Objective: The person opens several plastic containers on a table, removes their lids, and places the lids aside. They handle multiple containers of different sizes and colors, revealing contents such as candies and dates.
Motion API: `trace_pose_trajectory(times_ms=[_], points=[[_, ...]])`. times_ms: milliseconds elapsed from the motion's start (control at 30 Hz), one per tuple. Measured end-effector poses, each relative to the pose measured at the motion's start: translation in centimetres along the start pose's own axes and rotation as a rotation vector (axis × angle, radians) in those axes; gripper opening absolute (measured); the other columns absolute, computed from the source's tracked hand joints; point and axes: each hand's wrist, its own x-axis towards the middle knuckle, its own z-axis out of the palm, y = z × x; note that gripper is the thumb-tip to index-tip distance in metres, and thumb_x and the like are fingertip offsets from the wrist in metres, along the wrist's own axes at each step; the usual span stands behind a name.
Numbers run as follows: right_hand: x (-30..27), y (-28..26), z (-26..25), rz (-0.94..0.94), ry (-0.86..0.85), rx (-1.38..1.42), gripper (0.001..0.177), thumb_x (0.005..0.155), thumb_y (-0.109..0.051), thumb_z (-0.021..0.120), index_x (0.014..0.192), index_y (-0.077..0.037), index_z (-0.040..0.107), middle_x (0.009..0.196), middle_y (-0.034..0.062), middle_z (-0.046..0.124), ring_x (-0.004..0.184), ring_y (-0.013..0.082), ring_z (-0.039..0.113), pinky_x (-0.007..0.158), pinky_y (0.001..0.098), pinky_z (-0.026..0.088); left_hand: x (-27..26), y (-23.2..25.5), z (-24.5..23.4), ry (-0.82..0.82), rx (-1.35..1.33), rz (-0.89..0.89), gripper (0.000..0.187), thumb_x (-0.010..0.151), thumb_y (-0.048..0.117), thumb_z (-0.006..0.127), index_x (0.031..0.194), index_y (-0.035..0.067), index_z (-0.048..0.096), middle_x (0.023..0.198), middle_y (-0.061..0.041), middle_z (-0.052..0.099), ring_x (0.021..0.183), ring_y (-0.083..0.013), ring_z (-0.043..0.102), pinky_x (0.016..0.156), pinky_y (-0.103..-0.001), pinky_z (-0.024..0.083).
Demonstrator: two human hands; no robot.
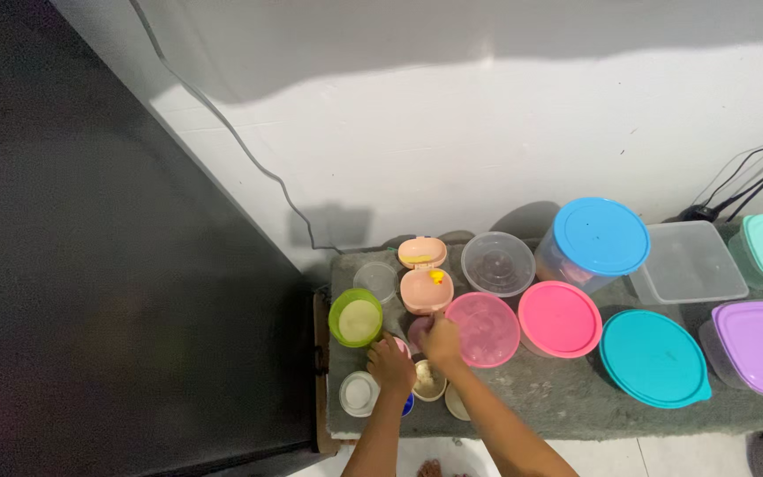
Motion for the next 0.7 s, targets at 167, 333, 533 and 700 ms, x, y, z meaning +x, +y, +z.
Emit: trace_pose_trajectory(times_ms=[167, 333, 533, 700], points=[[-0.9, 0.2, 0.2, -0.04, -0.126, 0.052, 0.044, 0.077, -0.014, 0.076, 0.116, 0.0, 0.063, 0.103, 0.0255, 0.071, 0.099, 0.042, 0.069, 0.082, 0.0496, 0.055, -0.2, 0.4, -1.1, -0.152, 0.042, -0.026, 0.09, 0.086, 0.03, 0.075, 0.156, 0.006, 0.024, 0.15, -0.027, 0.033, 0.136, -0.0414, 0.037, 0.108, -0.052, 0.037], [-2.2, -1.3, -3.2, -0.03, -0.069, 0.16, 0.04, 0.077, -0.016, 0.075, 0.115, -0.005, 0.067, 0.1, 0.0198, 0.073, 0.091, 0.0369, 0.072, 0.08, 0.046, 0.057, -2.2, 2.4, -3.6, 0.103, -0.109, 0.102, 0.069, 0.084, 0.015, 0.071, 0.143, -0.001, 0.039, 0.142, -0.023, 0.044, 0.131, -0.0403, 0.044, 0.105, -0.048, 0.041], [-1.4, 1.6, -9.6, 0.043, 0.32, -0.04, 0.036, 0.077, -0.012, 0.074, 0.108, 0.0, 0.061, 0.104, 0.0222, 0.066, 0.096, 0.0408, 0.065, 0.084, 0.0502, 0.052, -3.0, 6.5, -6.3, 0.314, -0.515, 0.542, 0.057, 0.074, -0.003, 0.064, 0.13, -0.002, 0.051, 0.124, -0.026, 0.054, 0.12, -0.0468, 0.05, 0.104, -0.055, 0.041], [-2.0, 4.6, -11.9, 0.234, 0.408, -0.121, 0.044, 0.076, -0.012, 0.073, 0.113, 0.004, 0.055, 0.112, 0.0272, 0.059, 0.105, 0.0442, 0.061, 0.09, 0.0509, 0.051, -1.7, 8.7, -5.1, 0.144, -0.559, 0.519, 0.068, 0.071, -0.004, 0.065, 0.136, -0.004, 0.046, 0.132, -0.03, 0.05, 0.125, -0.0493, 0.046, 0.106, -0.055, 0.036]])
